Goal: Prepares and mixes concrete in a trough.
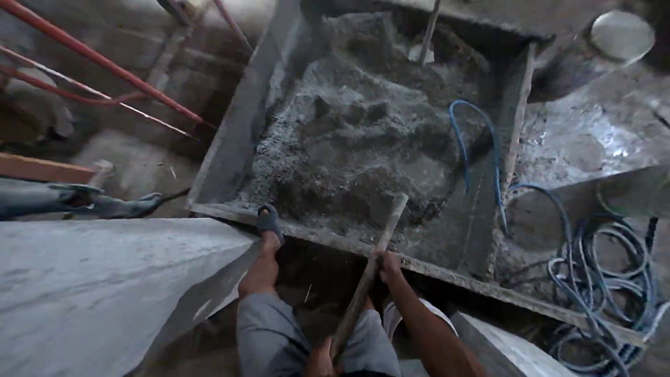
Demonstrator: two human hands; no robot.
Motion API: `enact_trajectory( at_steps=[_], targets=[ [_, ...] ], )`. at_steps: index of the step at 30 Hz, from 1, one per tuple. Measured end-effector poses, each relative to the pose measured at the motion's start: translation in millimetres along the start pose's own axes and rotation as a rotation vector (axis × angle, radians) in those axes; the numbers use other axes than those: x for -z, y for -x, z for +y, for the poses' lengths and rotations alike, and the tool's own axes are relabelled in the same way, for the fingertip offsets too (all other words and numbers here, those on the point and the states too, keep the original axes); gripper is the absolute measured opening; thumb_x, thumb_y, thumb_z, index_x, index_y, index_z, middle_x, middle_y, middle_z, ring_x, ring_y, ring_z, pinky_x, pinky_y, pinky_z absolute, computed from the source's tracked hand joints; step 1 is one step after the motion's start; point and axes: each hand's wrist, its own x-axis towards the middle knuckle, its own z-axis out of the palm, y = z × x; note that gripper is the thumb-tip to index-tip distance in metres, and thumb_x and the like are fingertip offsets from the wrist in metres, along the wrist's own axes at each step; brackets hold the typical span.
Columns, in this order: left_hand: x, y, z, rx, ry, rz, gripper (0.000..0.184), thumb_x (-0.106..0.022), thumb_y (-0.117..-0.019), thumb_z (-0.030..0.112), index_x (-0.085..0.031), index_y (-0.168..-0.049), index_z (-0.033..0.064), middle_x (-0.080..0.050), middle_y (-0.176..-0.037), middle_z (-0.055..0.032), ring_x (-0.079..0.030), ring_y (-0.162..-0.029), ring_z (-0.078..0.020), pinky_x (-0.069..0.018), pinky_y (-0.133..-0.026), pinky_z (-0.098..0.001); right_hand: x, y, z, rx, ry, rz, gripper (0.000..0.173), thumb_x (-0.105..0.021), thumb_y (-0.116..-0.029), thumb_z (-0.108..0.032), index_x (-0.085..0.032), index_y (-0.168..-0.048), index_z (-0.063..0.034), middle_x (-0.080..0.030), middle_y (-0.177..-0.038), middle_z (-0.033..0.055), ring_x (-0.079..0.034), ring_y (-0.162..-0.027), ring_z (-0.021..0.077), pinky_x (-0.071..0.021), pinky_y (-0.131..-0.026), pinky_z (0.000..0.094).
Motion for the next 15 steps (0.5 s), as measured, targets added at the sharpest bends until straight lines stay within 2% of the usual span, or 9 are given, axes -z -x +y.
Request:
enact_trajectory(
  at_steps=[2,4,5,6,9,11,13,14,15],
  targets=[
    [-5,7,11,0.022,0.022,-0.001,0.059,-0.074,-0.0920,0.023,-0.054,-0.141,-0.0021,-0.067,-0.119,-0.0292,-0.066,-0.113,-0.0427,-0.0502,-0.099,-0.0580,3,18,5,0.020,0.030,-0.044,0.029,-0.062,-0.0973,-0.007,-0.057,-0.124,0.0036,-0.063,-0.097,0.0167,-0.061,-0.080,0.0231,-0.0538,-0.070,0.0415],
    [-7,2,18,0.011,0.047,0.036,0.058,-0.075,-0.0910,0.022,-0.055,-0.141,0.0002,-0.067,-0.120,-0.0277,-0.066,-0.113,-0.0411,-0.0506,-0.099,-0.0569,-2,31,1,0.036,0.050,-0.052,0.023,-0.063,-0.0962,-0.007,-0.059,-0.117,0.0018,-0.061,-0.090,0.0135,-0.058,-0.073,0.0207,-0.0519,-0.064,0.0387],
    [-8,-3,20,-0.007,0.077,0.064,0.057,-0.075,-0.0900,0.020,-0.056,-0.140,0.0008,-0.068,-0.119,-0.0268,-0.066,-0.111,-0.0402,-0.0514,-0.098,-0.0565,-4,40,-3,0.037,0.068,-0.067,0.024,-0.063,-0.0967,-0.008,-0.059,-0.119,0.0016,-0.061,-0.094,0.0144,-0.059,-0.076,0.0219,-0.0519,-0.067,0.0399],
    [-6,-8,24,-0.026,0.110,0.084,0.055,-0.075,-0.0902,0.019,-0.057,-0.139,0.0010,-0.068,-0.117,-0.0260,-0.067,-0.108,-0.0389,-0.0521,-0.096,-0.0558,-4,48,-8,0.048,0.087,-0.109,0.030,-0.062,-0.0986,-0.009,-0.058,-0.127,0.0016,-0.063,-0.105,0.0174,-0.061,-0.086,0.0249,-0.0530,-0.074,0.0429],
    [6,-33,47,-0.110,0.194,0.153,0.044,-0.072,-0.0908,0.016,-0.060,-0.129,-0.0008,-0.067,-0.106,-0.0221,-0.066,-0.094,-0.0340,-0.0541,-0.086,-0.0528,9,70,-27,0.149,0.149,-0.286,0.043,-0.054,-0.1030,-0.008,-0.047,-0.145,0.0005,-0.060,-0.130,0.0240,-0.065,-0.105,0.0313,-0.0560,-0.088,0.0458],
    [25,-56,70,-0.139,0.185,0.175,0.042,-0.070,-0.0925,0.017,-0.060,-0.129,-0.0011,-0.067,-0.108,-0.0220,-0.066,-0.096,-0.0339,-0.0543,-0.087,-0.0531,24,87,-39,0.252,0.199,-0.362,0.043,-0.050,-0.1047,-0.006,-0.045,-0.146,0.0024,-0.065,-0.124,0.0248,-0.070,-0.098,0.0293,-0.0593,-0.085,0.0420],
    [45,-85,100,-0.158,0.141,0.170,0.048,-0.068,-0.0973,0.020,-0.054,-0.138,-0.0015,-0.064,-0.124,-0.0246,-0.065,-0.113,-0.0365,-0.0519,-0.099,-0.0539,51,95,-48,0.367,0.307,-0.387,0.040,-0.051,-0.1043,-0.005,-0.049,-0.144,0.0032,-0.071,-0.115,0.0216,-0.073,-0.089,0.0250,-0.0613,-0.081,0.0386],
    [56,-102,115,-0.168,0.123,0.173,0.051,-0.067,-0.0984,0.022,-0.052,-0.141,-0.0021,-0.063,-0.129,-0.0260,-0.063,-0.118,-0.0380,-0.0507,-0.101,-0.0545,68,94,-50,0.421,0.381,-0.370,0.040,-0.053,-0.1034,-0.005,-0.050,-0.143,0.0030,-0.071,-0.114,0.0203,-0.073,-0.088,0.0240,-0.0615,-0.080,0.0383],
    [65,-121,131,-0.174,0.109,0.188,0.050,-0.066,-0.0980,0.021,-0.052,-0.140,-0.0022,-0.062,-0.127,-0.0264,-0.064,-0.115,-0.0384,-0.0517,-0.099,-0.0550,88,92,-49,0.459,0.452,-0.328,0.041,-0.055,-0.1021,-0.005,-0.051,-0.142,0.0027,-0.071,-0.114,0.0198,-0.073,-0.089,0.0239,-0.0610,-0.081,0.0389]
  ],
)
